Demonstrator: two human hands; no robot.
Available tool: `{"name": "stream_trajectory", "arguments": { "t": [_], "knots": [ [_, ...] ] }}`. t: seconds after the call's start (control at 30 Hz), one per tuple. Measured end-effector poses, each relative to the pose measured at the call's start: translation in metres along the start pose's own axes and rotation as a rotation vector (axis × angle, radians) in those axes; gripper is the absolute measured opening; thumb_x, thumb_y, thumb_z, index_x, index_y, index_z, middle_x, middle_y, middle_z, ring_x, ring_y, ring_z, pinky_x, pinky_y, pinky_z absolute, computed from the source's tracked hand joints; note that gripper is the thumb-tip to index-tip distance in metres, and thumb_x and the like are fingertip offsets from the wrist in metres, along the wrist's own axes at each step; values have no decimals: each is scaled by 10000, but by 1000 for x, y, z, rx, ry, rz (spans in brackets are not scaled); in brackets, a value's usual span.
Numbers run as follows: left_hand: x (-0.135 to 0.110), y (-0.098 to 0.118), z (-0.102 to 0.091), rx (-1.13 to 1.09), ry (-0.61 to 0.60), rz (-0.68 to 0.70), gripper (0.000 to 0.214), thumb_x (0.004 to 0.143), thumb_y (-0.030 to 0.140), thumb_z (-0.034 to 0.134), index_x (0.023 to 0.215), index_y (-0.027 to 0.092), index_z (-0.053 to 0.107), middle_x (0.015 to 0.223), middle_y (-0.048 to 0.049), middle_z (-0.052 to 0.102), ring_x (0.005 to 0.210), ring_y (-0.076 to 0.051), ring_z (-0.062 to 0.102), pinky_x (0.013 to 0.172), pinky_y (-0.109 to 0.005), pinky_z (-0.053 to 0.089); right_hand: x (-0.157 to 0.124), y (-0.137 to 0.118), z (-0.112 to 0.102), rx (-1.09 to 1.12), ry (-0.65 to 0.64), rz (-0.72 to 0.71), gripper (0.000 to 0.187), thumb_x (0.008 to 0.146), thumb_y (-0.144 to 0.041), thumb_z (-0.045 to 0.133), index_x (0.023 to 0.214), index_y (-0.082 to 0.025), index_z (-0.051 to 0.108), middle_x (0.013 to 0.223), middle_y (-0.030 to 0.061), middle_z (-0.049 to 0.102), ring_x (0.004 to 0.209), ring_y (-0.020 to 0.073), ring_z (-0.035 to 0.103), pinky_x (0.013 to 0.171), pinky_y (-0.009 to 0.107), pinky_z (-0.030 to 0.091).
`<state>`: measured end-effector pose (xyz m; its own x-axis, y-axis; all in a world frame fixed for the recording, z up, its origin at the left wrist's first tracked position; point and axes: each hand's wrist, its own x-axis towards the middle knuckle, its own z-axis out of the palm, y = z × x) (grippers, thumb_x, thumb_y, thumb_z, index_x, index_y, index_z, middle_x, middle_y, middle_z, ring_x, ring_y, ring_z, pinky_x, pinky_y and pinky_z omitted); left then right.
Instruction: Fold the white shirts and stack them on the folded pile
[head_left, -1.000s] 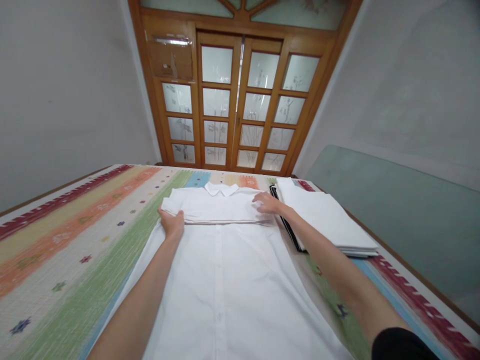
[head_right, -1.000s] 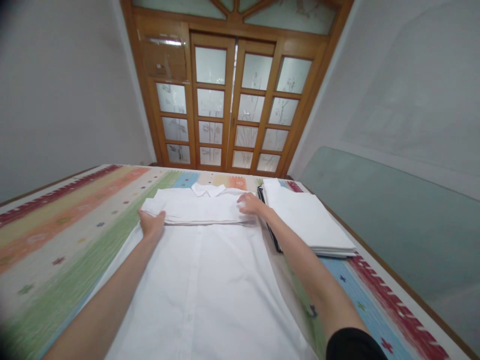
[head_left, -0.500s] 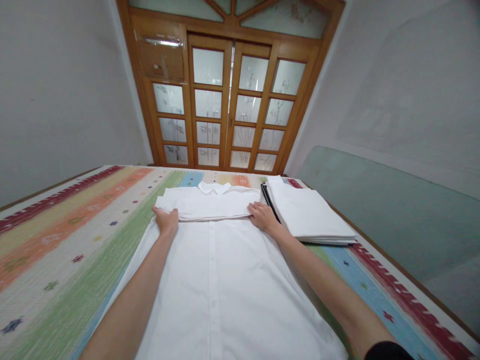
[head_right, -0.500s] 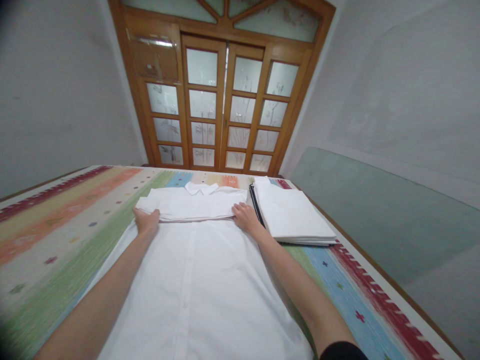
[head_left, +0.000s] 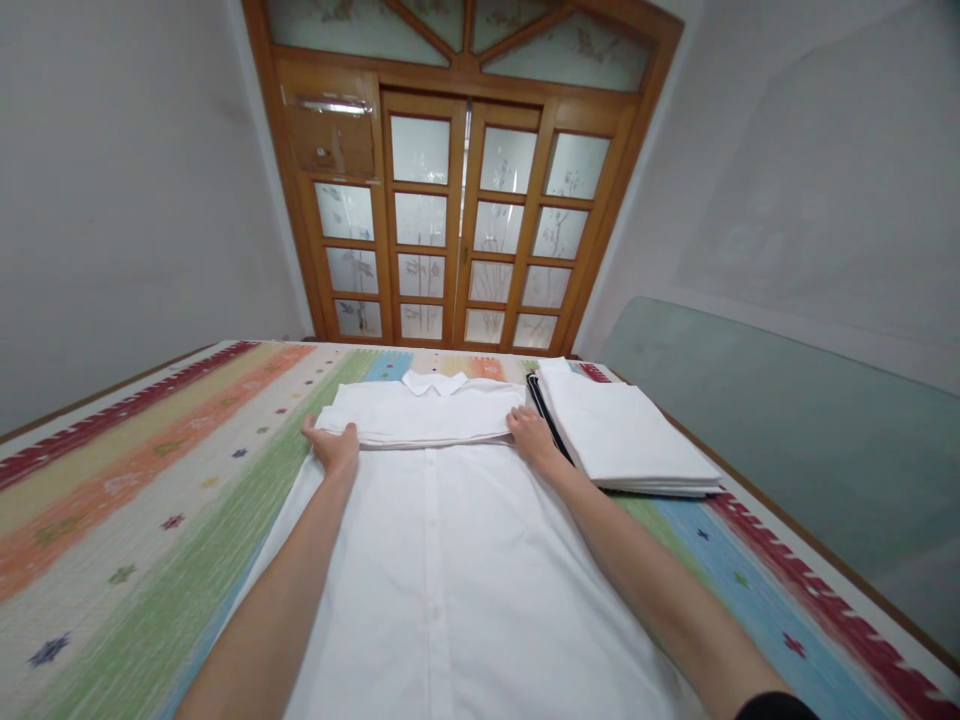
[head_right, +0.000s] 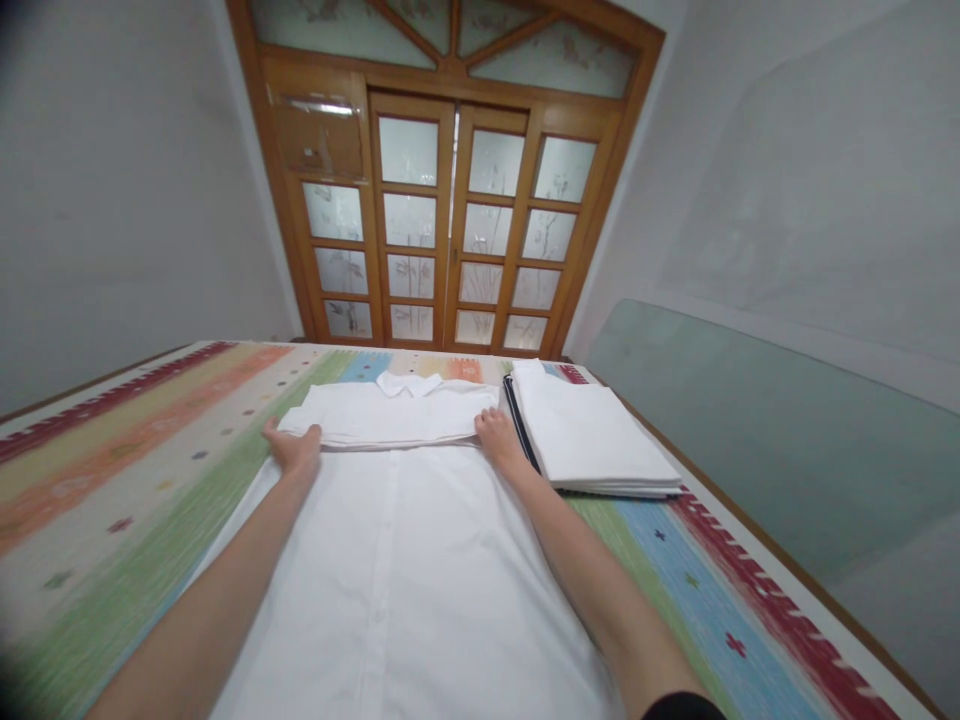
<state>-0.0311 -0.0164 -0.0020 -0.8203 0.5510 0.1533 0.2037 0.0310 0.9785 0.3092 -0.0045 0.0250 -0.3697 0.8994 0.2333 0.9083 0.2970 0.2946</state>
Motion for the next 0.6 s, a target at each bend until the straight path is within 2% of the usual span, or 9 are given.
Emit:
{"name": "stream_trajectory", "arguments": {
  "t": [0.1, 0.23, 0.4, 0.5, 0.6],
  "knots": [
    [1, 1, -2, 11, 19, -14, 832, 649, 109, 695, 1385, 125, 308, 1236, -190, 600, 1106, -280, 637, 999, -408, 477, 1, -1, 0, 2, 7, 47, 344, 902, -9, 377, 1063, -63, 676, 1130, 197, 657, 1102, 276, 572, 951, 360, 437],
    [2, 2, -5, 36, 7, -9, 780, 642, 115, 721, 1344, 150, 382, 1154, -157, 641, 1066, -283, 651, 991, -420, 477, 2, -3, 3, 22, 9, 156, 346, 901, -5, 386, 1060, -84, 684, 1118, 197, 664, 1093, 250, 600, 907, 326, 463],
    [4, 4, -6, 63, -24, 2, 628, 657, 116, 720, 1239, 170, 489, 1079, -131, 669, 999, -278, 668, 951, -421, 496, 2, -3, 6, 53, -28, 326, 284, 891, -54, 444, 1002, -67, 704, 968, 208, 698, 909, 254, 681, 755, 309, 507],
    [4, 5, -6, 73, -31, 15, 625, 671, 128, 713, 1252, 179, 488, 1066, -124, 670, 996, -278, 665, 945, -423, 495, 2, 0, 4, 64, -29, 318, 249, 878, -78, 485, 984, -76, 710, 996, 213, 700, 1007, 268, 662, 800, 307, 502],
    [3, 6, -8, 77, -35, 25, 653, 679, 142, 708, 1286, 183, 471, 1042, -116, 668, 993, -279, 661, 945, -427, 491, 1, 2, 4, 68, -28, 306, 291, 902, -60, 437, 1041, -77, 692, 1008, 218, 701, 1053, 261, 649, 833, 312, 495]
  ]
}}
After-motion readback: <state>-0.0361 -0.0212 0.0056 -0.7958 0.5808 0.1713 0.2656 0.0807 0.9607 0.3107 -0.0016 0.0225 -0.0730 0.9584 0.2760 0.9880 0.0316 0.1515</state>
